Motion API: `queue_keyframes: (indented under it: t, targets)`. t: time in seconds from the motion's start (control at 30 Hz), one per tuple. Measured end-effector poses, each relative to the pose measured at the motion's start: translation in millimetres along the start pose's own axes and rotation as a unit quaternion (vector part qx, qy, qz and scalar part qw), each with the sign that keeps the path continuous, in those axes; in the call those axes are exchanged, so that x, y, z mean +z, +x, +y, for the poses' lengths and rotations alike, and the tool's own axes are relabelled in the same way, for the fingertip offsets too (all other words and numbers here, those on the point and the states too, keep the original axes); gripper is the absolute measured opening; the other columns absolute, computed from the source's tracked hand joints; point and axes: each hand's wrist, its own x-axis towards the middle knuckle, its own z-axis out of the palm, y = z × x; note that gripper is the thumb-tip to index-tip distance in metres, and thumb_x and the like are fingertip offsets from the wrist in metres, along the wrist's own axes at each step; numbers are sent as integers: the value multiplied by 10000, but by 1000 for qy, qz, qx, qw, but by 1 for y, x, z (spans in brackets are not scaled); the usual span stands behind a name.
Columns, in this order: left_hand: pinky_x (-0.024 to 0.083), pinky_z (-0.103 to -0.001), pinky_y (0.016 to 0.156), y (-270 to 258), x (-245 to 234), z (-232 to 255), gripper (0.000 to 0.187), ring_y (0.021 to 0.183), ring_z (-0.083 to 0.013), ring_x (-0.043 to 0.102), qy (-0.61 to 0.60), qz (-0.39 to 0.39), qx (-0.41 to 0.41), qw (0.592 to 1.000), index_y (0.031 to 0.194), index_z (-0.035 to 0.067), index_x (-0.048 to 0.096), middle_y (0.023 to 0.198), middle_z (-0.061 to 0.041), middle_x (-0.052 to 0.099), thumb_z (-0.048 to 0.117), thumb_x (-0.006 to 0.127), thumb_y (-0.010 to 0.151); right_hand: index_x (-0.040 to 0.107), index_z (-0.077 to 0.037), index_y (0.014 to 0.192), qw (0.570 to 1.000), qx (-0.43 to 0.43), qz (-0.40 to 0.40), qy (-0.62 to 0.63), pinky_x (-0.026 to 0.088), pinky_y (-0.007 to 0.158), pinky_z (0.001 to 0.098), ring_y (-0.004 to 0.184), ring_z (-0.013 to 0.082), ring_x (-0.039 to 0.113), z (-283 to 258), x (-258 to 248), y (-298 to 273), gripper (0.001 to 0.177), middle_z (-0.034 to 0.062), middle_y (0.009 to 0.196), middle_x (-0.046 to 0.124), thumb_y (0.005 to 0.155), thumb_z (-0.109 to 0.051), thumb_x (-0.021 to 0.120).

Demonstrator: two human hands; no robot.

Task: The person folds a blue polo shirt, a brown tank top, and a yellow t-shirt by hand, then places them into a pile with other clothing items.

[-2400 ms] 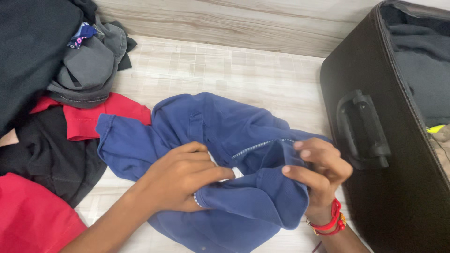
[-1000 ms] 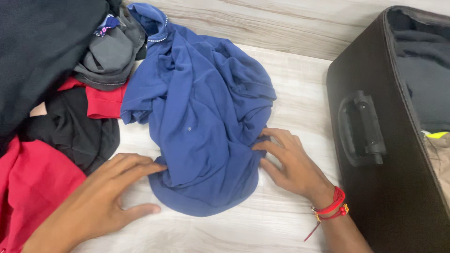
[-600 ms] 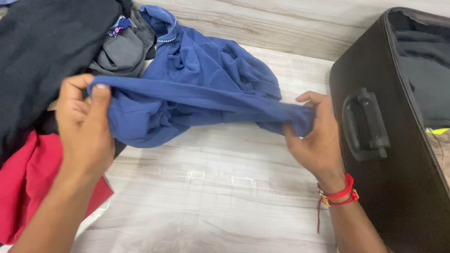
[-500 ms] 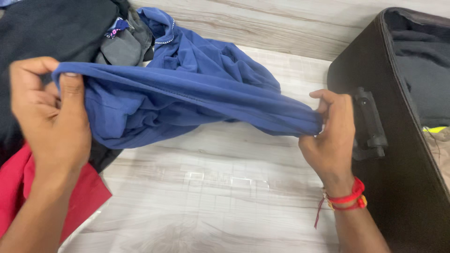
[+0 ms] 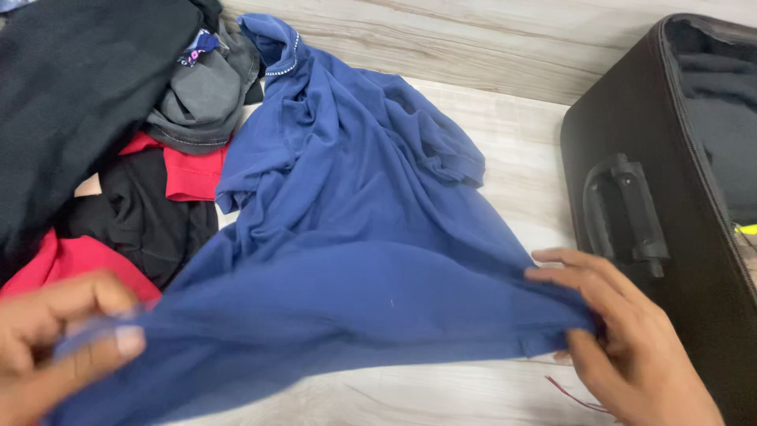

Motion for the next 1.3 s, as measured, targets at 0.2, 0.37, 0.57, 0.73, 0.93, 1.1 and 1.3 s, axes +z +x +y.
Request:
queue_keyframes:
  t: [0.2,0.37,0.57,0.73,0.93,1.1,1.3]
  targets:
    - [474,-352,1038,-4,19,22,592,1196,-178,673,114,-161,49,979,1403,105,611,1233,-41,733,293,792,872,553,-295,1446,944,93,-229,-220,508,1053,349,1227,147,652,54,-1,-14,702,-40,1395,637,797,-404,796]
    - [493,-434,1005,26,94,75,555,1234,-275,645,148,162,41,975,1382,71,597,1293,-146,659,354,689,913,633,-257,1415,968,-32,-177,-178,472,1028,462,1423,300,490,32,19,-12,649,76,1528,534,839,-542,717]
    - [120,-624,1138,60,196,74,954,1454,-539,195,351,188,177,900,1528,-61,260,1501,-405,283,533,634,881,434,-110,1503,946,24,-158,-281,303,1139,566,1445,434,367,-20,66,14,747,247,1547,332,919,-536,623]
    - [51,-632,1182,57,223,68,932,1541,-544,53,193,77,168,964,1556,-67,177,1548,-417,189,434,677,948,511,-111,1457,972,-86,-184,-116,398,1116,446,1388,326,474,-38,100,0,553,178,1521,440,969,-364,570]
    - [213,-583,1164,50,215,74,1205,1466,-474,274,-94,28,119,988,1624,63,124,1553,-314,308,454,871,763,630,-71,1361,906,-330,-248,92,450,1093,471,1340,324,589,-43,114,-2,334,178,1491,540,1054,-204,631]
    - [106,-592,1150,47,215,59,1373,1455,-496,215,262,97,60,958,1611,168,226,1558,-320,266,493,974,506,702,-136,1311,944,-224,-237,41,549,1005,396,1124,241,751,-57,67,24,329,56,1189,778,997,-224,660]
    - [120,-649,1138,37,227,46,788,1482,-495,291,251,164,262,917,1323,252,671,1572,-326,324,285,808,547,651,-131,1410,978,-44,-49,-197,574,702,339,731,232,737,-78,54,93,619,76,1020,769,841,-335,786]
